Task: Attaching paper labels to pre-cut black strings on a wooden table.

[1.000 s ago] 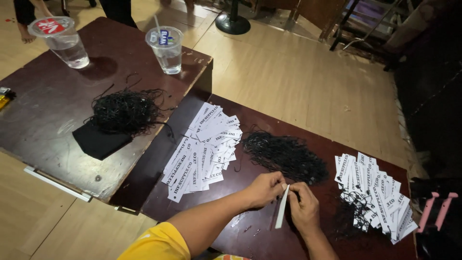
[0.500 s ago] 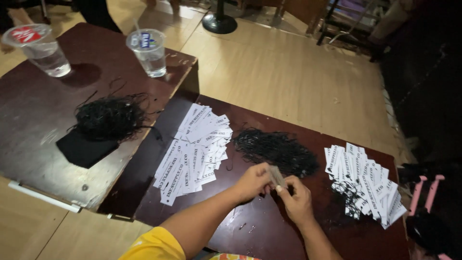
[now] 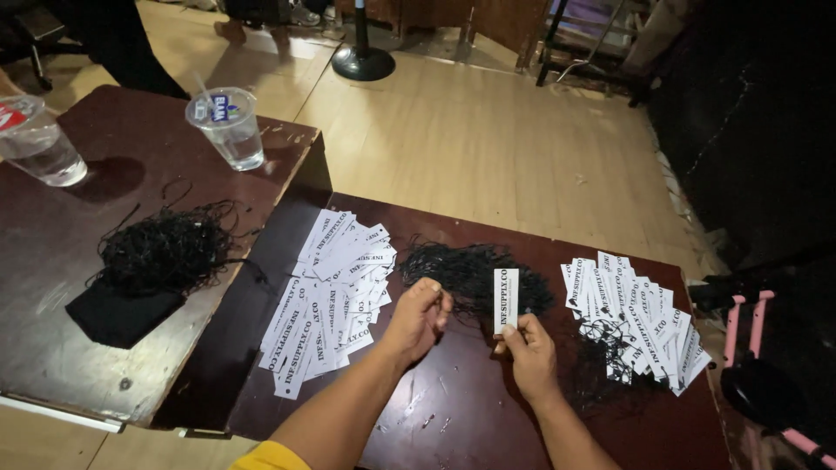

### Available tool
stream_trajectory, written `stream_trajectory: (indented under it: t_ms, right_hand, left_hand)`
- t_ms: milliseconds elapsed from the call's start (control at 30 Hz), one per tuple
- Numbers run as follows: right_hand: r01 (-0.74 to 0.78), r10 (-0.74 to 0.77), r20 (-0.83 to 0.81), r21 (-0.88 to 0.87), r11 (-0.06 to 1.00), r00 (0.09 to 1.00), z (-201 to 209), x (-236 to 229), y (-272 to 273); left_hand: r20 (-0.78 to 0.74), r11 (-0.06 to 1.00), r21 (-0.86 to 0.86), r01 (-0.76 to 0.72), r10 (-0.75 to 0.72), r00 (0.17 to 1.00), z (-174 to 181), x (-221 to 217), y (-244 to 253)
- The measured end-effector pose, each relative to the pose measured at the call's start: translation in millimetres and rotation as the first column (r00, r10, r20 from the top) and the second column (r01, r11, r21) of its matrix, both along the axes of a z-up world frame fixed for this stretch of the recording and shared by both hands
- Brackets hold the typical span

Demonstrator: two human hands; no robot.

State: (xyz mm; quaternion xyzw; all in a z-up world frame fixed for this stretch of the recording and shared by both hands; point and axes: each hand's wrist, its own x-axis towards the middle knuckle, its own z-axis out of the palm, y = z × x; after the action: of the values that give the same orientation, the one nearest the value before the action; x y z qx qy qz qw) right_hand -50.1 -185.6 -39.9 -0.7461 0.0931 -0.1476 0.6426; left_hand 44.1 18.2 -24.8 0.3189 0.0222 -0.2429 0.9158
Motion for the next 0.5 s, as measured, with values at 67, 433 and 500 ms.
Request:
stream_trajectory:
  t_ms: [67, 433, 500]
  right_hand:
    - [0.028, -0.028, 0.019, -0.009, 1.000, 0.999, 1, 0, 1]
    - [0.203, -0.196, 0.083, -0.087, 0.975, 0.977, 5, 1, 2]
    - [0.214, -0.212, 0.034, -0.087, 0.973, 0.977, 13, -1, 4]
  left_hand:
    - [0.082, 0.995, 0.096, -0.027, 0.020, 0.996, 3, 0, -1]
    - [0.557, 0.265, 0.827, -0.496, -0.506, 0.658, -2, -8, 1]
    - [0.711, 0.186, 0.624, -0.759, -0.537, 0.454, -36, -1, -3]
